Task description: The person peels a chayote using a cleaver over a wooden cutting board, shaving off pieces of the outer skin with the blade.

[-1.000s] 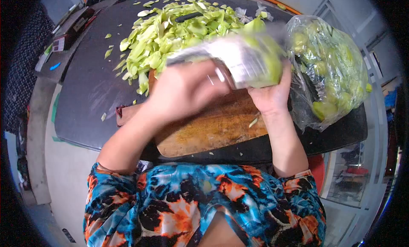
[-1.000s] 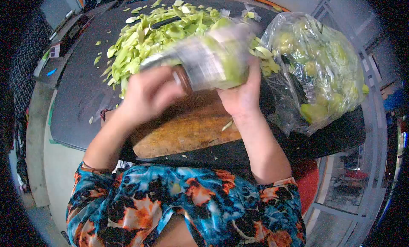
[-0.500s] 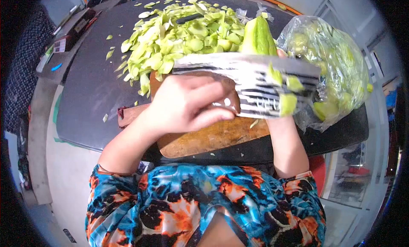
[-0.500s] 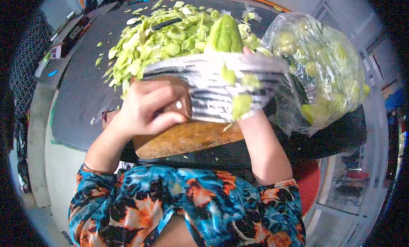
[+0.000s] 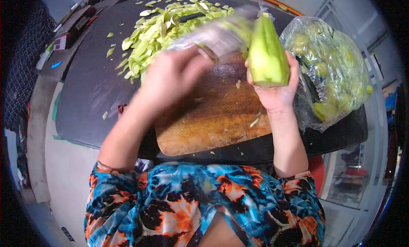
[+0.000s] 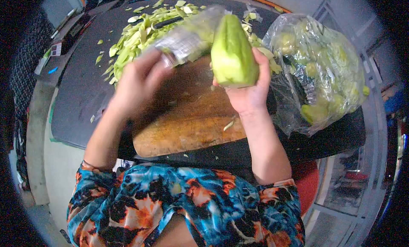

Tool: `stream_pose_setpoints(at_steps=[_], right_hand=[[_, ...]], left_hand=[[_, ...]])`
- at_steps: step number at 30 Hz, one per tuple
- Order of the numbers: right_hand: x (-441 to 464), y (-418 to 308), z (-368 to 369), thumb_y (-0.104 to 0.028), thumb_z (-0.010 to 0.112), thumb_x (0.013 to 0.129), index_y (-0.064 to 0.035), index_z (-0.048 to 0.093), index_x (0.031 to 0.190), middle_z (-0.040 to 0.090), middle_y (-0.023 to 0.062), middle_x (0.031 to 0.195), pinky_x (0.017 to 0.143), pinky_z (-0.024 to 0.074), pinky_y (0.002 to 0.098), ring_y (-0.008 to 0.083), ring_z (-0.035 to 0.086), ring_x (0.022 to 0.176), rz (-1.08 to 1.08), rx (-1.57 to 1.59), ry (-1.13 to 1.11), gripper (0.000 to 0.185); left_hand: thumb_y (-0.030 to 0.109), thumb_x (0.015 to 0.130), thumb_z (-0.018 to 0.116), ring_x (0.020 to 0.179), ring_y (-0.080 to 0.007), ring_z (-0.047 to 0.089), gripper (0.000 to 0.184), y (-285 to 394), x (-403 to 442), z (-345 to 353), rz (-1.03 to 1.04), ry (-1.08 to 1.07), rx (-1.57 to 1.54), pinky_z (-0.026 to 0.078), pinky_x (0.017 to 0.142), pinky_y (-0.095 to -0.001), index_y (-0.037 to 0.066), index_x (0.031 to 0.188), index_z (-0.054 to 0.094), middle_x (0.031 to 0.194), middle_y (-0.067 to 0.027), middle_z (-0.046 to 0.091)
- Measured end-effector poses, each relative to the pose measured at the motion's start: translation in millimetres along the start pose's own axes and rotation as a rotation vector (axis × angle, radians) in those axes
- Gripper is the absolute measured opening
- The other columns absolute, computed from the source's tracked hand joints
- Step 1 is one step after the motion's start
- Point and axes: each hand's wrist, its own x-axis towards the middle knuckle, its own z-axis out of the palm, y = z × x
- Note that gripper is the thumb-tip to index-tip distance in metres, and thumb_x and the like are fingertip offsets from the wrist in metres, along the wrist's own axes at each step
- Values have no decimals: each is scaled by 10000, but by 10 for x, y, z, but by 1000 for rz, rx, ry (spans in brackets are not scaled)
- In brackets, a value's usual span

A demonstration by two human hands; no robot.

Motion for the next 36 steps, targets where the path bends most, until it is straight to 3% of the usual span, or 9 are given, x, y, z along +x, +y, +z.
stream_pose_setpoints(at_steps=[2,5,7,11,13,28,31,33,36], right_hand=[[-34,-52,72,-492,404,906,-54,548,1229,658,132,1020,546,528,417,270,651,839,-43,-156,-95,564],[-51,-94,160,-523,347,923,15,542,1201,599,261,957,593,499,354,287,584,677,-103,-160,-52,636],[-20,-109,66,-506,369,921,-33,551,1206,624,187,995,590,510,379,265,610,749,-98,-168,-43,581],[-5,5,-27,-477,465,913,-81,567,1177,622,90,1130,812,528,430,228,598,1055,-164,93,28,486],[99,-49,-110,-478,459,923,-59,565,1213,633,103,1131,883,508,405,250,613,1034,112,210,-112,521],[5,-85,23,-460,441,924,-12,549,1245,650,178,1108,892,509,420,293,650,965,197,246,-202,562],[71,-17,40,-505,443,894,-46,554,1235,654,156,1049,791,528,445,289,647,930,-186,136,289,583],[38,-146,-37,-508,402,901,-49,565,1184,660,124,976,525,513,393,262,648,798,-70,-148,-44,562],[-15,-155,137,-482,396,917,4,555,1166,624,207,916,538,478,358,293,588,710,-151,-121,0,568]], left_hand=[[377,908,599,676,-339,644,297,-469,125,-103,-207,99,118,497,600,-404,107,994,687,773,-181,661],[345,921,597,605,-224,624,306,-419,152,-185,-223,168,35,479,584,-339,59,1006,667,708,-133,645],[301,917,605,618,-191,607,274,-174,51,-121,-103,109,-88,466,589,-311,33,963,643,693,-123,614],[371,867,660,703,-226,640,356,194,-129,-100,311,-171,-215,500,646,-315,26,936,608,775,-77,627],[362,822,703,719,-283,642,371,298,-156,-106,453,-223,-132,510,636,-351,25,947,611,794,-103,632],[286,819,706,767,-327,638,302,260,-162,7,498,-272,-101,509,678,-372,24,934,613,853,-134,641],[248,850,673,753,-318,633,235,166,-98,26,251,-269,-166,502,668,-356,37,935,615,820,-141,636],[341,887,625,683,-360,626,268,-168,23,86,-34,53,29,492,602,-405,76,912,648,737,-180,628],[339,930,583,668,-253,648,294,-513,133,-48,-161,196,55,486,612,-349,81,1045,663,771,-148,663]])
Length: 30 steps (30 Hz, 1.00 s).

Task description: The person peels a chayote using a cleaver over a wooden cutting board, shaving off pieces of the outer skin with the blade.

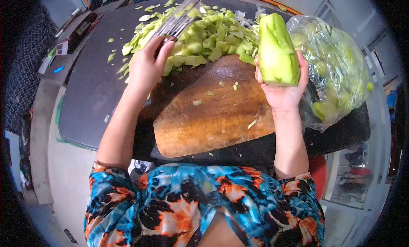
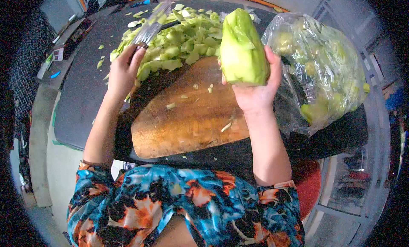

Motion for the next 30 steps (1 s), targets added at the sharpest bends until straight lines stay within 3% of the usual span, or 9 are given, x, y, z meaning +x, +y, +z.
stream_pose_setpoints(at_steps=[5,6,9,14,17,19,24,27,30], right_hand=[[35,63,-112,-489,408,915,-10,561,1162,634,183,935,531,475,378,279,596,736,36,-64,58,560],[46,63,-257,-465,457,905,-86,579,1112,653,96,983,624,552,426,265,658,847,65,57,-73,449],[68,176,-339,-461,465,916,-71,564,1182,638,114,1084,816,514,434,273,631,960,89,218,-97,483],[34,123,-200,-473,455,923,-52,548,1250,621,114,1172,955,458,432,262,607,1047,316,351,-169,541],[-8,257,-171,-466,412,926,-40,567,1224,656,130,1063,804,529,431,260,643,962,-32,185,140,542],[26,136,-177,-477,407,911,-23,577,1162,663,147,970,547,524,384,274,655,805,119,-129,-9,546],[20,152,-74,-475,403,911,-22,577,1163,663,162,943,503,515,370,292,655,757,114,-106,48,547],[62,144,-253,-507,391,915,-33,569,1198,662,144,992,649,552,390,290,655,863,127,-120,-70,580],[47,295,-279,-410,449,933,-76,572,1184,611,79,1163,976,446,408,217,579,1090,-61,100,-27,435]], left_hand=[[273,901,620,679,-195,633,250,419,-234,-46,84,-218,-355,488,648,-316,34,973,636,799,-111,658],[277,881,638,686,-226,638,239,462,-258,-55,256,-270,-305,495,647,-329,49,952,633,792,-109,648],[330,821,688,694,-285,640,254,643,-338,-45,586,-359,-272,509,609,-359,99,912,634,747,-80,623],[326,806,716,742,-309,643,328,683,-374,-30,620,-431,-270,512,677,-363,37,924,616,806,-110,636],[283,835,687,743,-297,647,263,641,-333,-46,493,-441,-214,508,673,-357,46,929,621,810,-101,641],[286,884,627,677,-309,625,247,476,-264,-2,193,-275,-100,488,622,-367,59,982,629,733,-141,615],[264,956,550,691,-95,463,291,212,-81,-79,-80,-85,-244,414,636,-251,-11,1024,616,723,8,485],[304,936,565,662,-109,478,300,481,-230,-158,189,-218,-336,421,622,-259,8,957,606,710,0,505],[340,883,638,679,-239,622,302,663,-318,-169,458,-447,-337,490,637,-327,42,897,598,762,-75,618]])
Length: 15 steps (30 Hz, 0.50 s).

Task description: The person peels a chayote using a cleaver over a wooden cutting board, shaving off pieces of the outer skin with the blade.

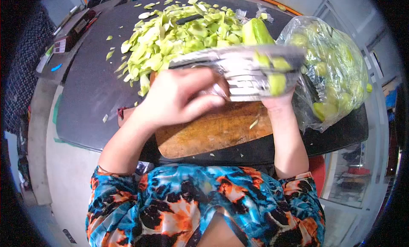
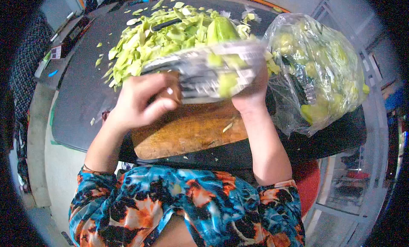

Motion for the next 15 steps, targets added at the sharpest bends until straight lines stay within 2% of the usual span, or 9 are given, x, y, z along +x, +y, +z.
stream_pose_setpoints(at_steps=[3,7,8,11,12,13,15], right_hand=[[57,-149,-36,-403,485,930,-55,551,1218,628,103,1147,949,460,382,235,597,1060,363,169,-129,456],[52,-41,-98,-399,541,910,-58,548,1224,631,111,1134,958,453,378,237,599,1041,276,186,-91,464],[41,-69,-90,-395,557,909,-77,554,1214,625,108,1149,965,447,398,242,588,1058,326,203,-49,441],[42,-32,-181,-416,538,921,-87,550,1225,617,101,1169,979,437,422,254,574,1083,276,124,99,447],[59,27,-400,-450,478,944,-96,535,1246,612,88,1180,991,429,438,262,570,1090,233,140,83,469],[-28,37,-54,-462,408,964,-100,525,1252,611,75,1183,1009,415,440,260,566,1099,130,-18,79,477],[-18,43,100,-498,377,958,-95,510,1266,603,77,1193,891,493,455,262,578,1081,82,8,260,524]], left_hand=[[322,841,687,741,-298,653,302,35,-13,38,43,-137,60,519,675,-358,44,930,612,798,-105,644],[305,828,694,733,-308,646,312,10,-14,26,72,-115,180,514,659,-364,31,954,616,797,-119,641],[306,829,693,734,-310,645,314,16,-16,24,68,-117,184,512,657,-365,30,958,617,796,-120,639],[310,832,687,734,-315,641,321,24,-15,31,57,-105,179,508,648,-366,28,968,616,794,-121,634],[312,833,686,732,-315,640,324,6,-5,45,53,-86,169,506,646,-367,27,969,616,791,-121,631],[315,834,684,730,-315,638,327,-12,3,54,50,-68,159,505,643,-368,26,970,615,789,-121,628],[304,850,662,710,-328,624,285,-88,7,78,-3,-17,178,497,641,-376,59,988,616,795,-132,624]])
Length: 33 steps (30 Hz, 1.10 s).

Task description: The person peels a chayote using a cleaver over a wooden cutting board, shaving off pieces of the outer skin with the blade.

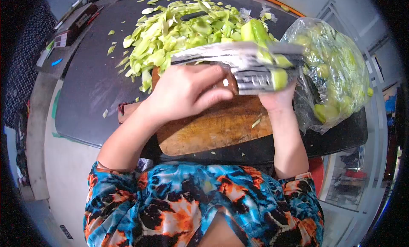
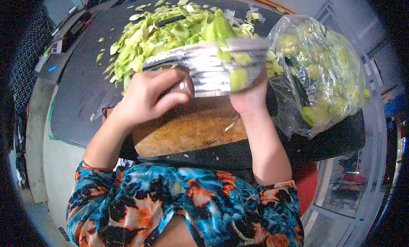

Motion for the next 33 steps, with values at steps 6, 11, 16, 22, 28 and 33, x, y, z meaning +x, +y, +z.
stream_pose_setpoints(at_steps=[6,11,16,22,28,33], right_hand=[[-61,-208,116,-493,358,921,22,546,1201,632,203,976,511,510,356,300,628,786,122,-195,-309,616],[-63,-160,130,-498,351,931,23,543,1203,631,206,975,530,520,356,300,626,778,86,-210,-231,618],[20,-188,-54,-478,390,937,-54,564,1200,656,125,1020,629,547,413,256,652,839,134,-105,-347,528],[-30,-33,36,-409,384,984,-60,484,1285,559,102,1239,1005,429,419,252,551,1135,-4,-22,39,472],[161,-29,-308,-449,461,950,-60,506,1269,558,131,1252,998,432,464,305,541,1147,294,230,-273,505],[-107,-215,163,-520,526,884,-29,584,1181,657,173,1072,848,528,403,284,657,933,450,44,-204,576]], left_hand=[[371,929,579,686,-316,639,341,-780,-9,-273,-692,392,214,487,639,-394,56,1036,652,784,-192,650],[285,972,522,598,-55,395,280,-507,24,-114,-541,439,-184,325,534,-231,22,938,610,650,46,448],[323,898,601,649,-266,605,277,-166,-25,-86,-327,164,-94,473,622,-336,64,990,630,727,-128,604],[348,858,650,678,-303,631,269,25,-16,-48,14,43,-80,496,598,-383,86,902,610,735,-101,609],[361,839,675,735,-330,644,364,64,-21,-66,81,-41,-93,511,652,-378,29,974,611,834,-142,641],[362,822,697,727,-330,641,366,58,-44,0,214,-97,-98,516,650,-383,35,966,623,829,-129,635]])
